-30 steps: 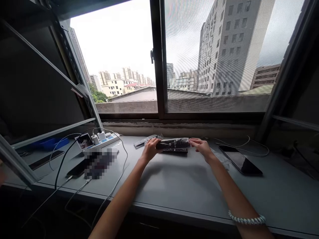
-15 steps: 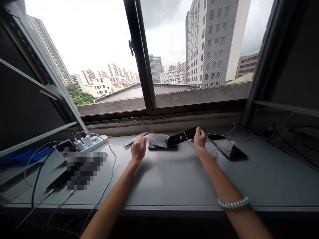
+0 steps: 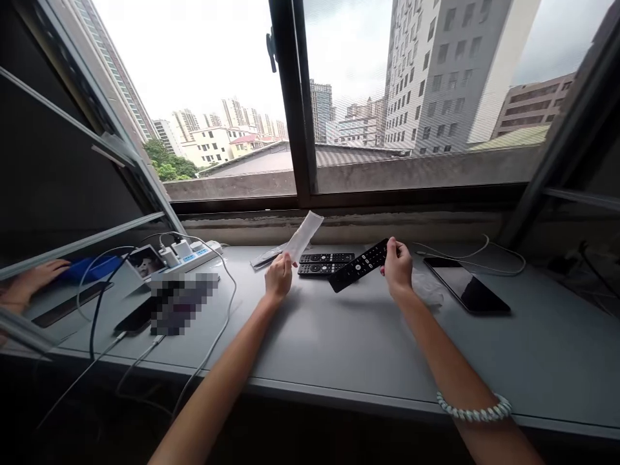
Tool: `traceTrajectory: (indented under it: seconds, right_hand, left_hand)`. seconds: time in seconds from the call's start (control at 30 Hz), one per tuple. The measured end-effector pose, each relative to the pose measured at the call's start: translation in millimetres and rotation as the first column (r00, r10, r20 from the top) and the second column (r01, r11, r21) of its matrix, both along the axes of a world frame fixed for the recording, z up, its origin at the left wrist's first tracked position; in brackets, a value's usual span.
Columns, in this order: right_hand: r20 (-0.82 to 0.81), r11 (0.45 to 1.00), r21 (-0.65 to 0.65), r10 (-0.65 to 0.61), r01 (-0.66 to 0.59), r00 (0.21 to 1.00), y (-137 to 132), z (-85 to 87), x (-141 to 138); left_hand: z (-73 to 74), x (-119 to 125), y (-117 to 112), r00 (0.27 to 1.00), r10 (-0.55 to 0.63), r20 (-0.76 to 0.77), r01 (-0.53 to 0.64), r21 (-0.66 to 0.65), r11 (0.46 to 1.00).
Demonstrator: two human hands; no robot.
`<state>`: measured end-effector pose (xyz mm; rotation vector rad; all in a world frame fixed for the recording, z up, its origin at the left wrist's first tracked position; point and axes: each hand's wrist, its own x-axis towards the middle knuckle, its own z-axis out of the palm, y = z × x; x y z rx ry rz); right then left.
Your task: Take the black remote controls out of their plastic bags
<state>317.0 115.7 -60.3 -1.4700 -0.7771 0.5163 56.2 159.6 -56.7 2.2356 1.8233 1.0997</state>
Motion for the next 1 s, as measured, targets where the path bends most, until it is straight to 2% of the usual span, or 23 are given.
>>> traceTrajectory:
  seconds: [0.17,0.3,0.47,0.63,0.8,0.87,0.93,1.0]
  right_hand:
    - [-0.012,0.998,0.044,0.048,-0.047,0.999,-1,-0.8,-7]
    - [-0.061,0.977,0.031,0.211,-0.21,0.976,-6,6.7,-18]
    - [-0.029,0.895,0.035,0.446,-0.445,0.894,-15,13.1,-32]
    - [0.095,0.809,0.019,0.583,-0.587,0.807,-16,8.2,-38]
    - [0.401,0.868,-0.09,0.481,-0.489,0.779,-16,3.9,-33]
    - [0.539,0.881,-0.15,0.453,-0.448,0.71,-17,4.8,-31]
    - [0.661,0.886,-0.235,0.447,-0.4,0.603,-19,6.6,-31]
    - [0.718,0.882,-0.307,0.46,-0.357,0.521,-21,8.4,-31]
  left_hand:
    - [-0.4,2,-2,0.998,-0.017,-0.06,0.017,0.001,1.0]
    - [0.6,2,-2,0.997,-0.02,-0.072,0.018,-0.022,1.0]
    - [-0.7,2,-2,0.996,-0.021,-0.085,0.02,-0.006,1.0]
    - [-2.0,3,-3,0.989,-0.105,-0.103,0.11,0.035,0.993]
    - [-2.0,2,-2,0.992,-0.028,-0.127,0.035,0.054,0.998]
    - [-2.0,1,-1,0.992,-0.002,-0.126,0.006,0.032,0.999]
    - [-2.0,1,0,0.992,0.001,-0.126,0.001,0.014,1.0]
    - [-1.6,0,0,0.992,0.001,-0.126,0.0,0.01,1.0]
